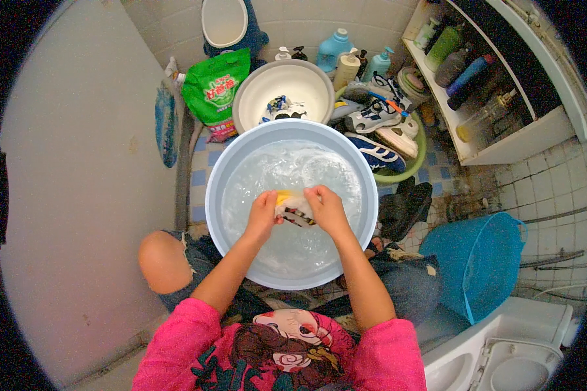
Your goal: The person washes socks by hand in a basin of soapy water, scrubbing them and placing them into an adjacent basin.
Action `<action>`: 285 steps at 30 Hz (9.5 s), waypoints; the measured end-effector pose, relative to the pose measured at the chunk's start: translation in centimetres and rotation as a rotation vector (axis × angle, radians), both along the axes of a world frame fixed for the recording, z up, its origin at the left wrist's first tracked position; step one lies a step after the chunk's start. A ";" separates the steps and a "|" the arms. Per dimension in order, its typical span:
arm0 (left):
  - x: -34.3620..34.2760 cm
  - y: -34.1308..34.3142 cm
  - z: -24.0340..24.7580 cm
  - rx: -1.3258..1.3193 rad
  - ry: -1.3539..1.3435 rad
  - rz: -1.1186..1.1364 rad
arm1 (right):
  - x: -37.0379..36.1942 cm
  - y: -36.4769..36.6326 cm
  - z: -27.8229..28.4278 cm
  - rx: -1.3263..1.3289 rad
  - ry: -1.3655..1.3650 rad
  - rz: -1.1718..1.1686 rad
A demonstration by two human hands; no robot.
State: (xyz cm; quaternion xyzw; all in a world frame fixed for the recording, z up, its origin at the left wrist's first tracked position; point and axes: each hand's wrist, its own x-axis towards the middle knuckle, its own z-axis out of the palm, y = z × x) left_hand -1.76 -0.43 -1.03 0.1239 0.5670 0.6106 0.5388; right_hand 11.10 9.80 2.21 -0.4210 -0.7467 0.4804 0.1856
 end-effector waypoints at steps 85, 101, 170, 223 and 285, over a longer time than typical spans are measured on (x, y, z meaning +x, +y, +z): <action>3.7 -0.3 1.1 -0.048 0.233 -0.035 | -2.2 -3.9 1.5 0.801 -0.469 0.162; 3.2 -0.3 -1.2 0.091 0.504 0.061 | -2.5 -4.8 1.2 0.767 -0.119 0.196; 1.2 0.7 -0.6 -0.090 0.022 -0.005 | -1.3 -3.5 -0.5 0.695 -0.438 0.151; 1.3 0.4 3.6 0.205 0.341 0.096 | 0.5 1.0 3.4 -0.369 0.440 -0.128; -1.2 0.4 1.7 0.279 0.030 0.105 | 1.5 2.2 3.3 -0.395 0.307 -0.058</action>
